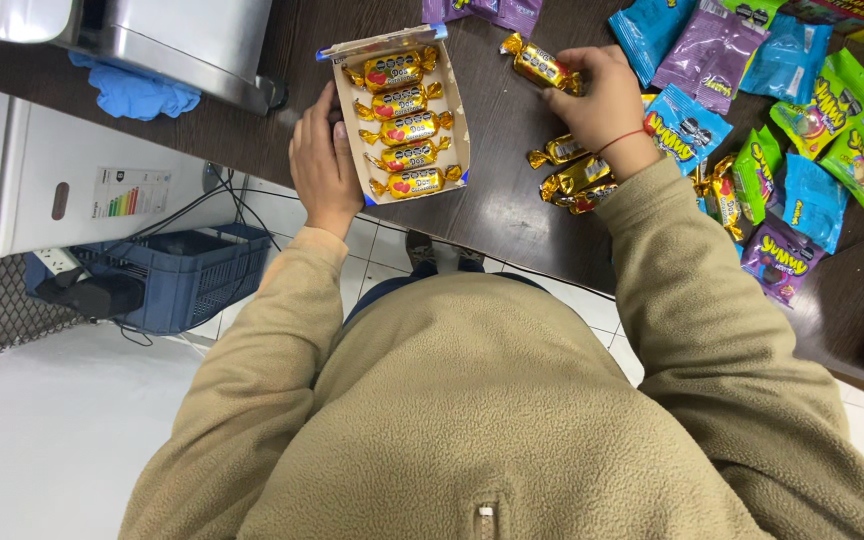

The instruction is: The person sorts various candy packets and individually wrapped candies on a counter and places them into small cardboard display boxes.

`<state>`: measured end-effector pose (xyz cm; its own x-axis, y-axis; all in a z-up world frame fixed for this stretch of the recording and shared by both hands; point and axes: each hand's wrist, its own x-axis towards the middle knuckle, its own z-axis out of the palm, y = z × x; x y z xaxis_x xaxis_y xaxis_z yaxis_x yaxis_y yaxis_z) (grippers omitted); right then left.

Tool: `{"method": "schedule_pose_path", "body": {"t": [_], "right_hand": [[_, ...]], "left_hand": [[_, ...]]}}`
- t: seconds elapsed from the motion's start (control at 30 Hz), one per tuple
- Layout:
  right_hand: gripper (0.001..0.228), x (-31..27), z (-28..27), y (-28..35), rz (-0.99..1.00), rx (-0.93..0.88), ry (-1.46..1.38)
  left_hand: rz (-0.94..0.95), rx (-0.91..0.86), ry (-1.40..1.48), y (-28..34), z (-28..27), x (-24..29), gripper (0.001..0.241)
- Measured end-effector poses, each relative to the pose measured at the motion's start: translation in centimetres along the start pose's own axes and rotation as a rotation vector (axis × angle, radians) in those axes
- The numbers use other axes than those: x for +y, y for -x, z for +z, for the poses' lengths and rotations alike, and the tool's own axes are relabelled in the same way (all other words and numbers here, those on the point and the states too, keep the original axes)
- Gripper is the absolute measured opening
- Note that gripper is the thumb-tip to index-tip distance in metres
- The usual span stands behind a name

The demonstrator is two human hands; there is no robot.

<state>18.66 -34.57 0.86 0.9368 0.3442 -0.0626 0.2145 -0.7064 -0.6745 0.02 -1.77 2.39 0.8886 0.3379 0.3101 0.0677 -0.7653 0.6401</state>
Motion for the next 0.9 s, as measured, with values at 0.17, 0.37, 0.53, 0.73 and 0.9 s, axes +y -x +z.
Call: {"method": "schedule_pose_path", "body": {"t": [0.17, 0.37, 0.53, 0.73, 0.9], "right_hand": [[0.036, -2.4, -0.5, 1.7, -0.108, 0.091, 0.228], [0.057, -6.9, 0.7, 3.4, -0.058, 0.104, -0.016], [0.072, -7.2, -0.7, 3.6, -0.088, 0.097, 0.229], [0.053, -7.9, -0.5, 3.8, -0.152, 0.042, 0.044], [0.068, -6.8, -0.5, 2.4, -0.172, -0.058, 0.105]], "left_hand": [[-0.008, 0.001, -0.002, 0.0, 0.1, -0.1, 0.063], [-0.008, -0.005, -0.004, 0.0, 0.3, -0.4, 0.065], [-0.006, -0.005, -0.007, 0.0, 0.2, -0.2, 0.063], [-0.016, -0.004, -0.007, 0.0, 0.1, -0.2, 0.059], [-0.007, -0.006, -0.012, -0.1, 0.2, -0.3, 0.058]]}}
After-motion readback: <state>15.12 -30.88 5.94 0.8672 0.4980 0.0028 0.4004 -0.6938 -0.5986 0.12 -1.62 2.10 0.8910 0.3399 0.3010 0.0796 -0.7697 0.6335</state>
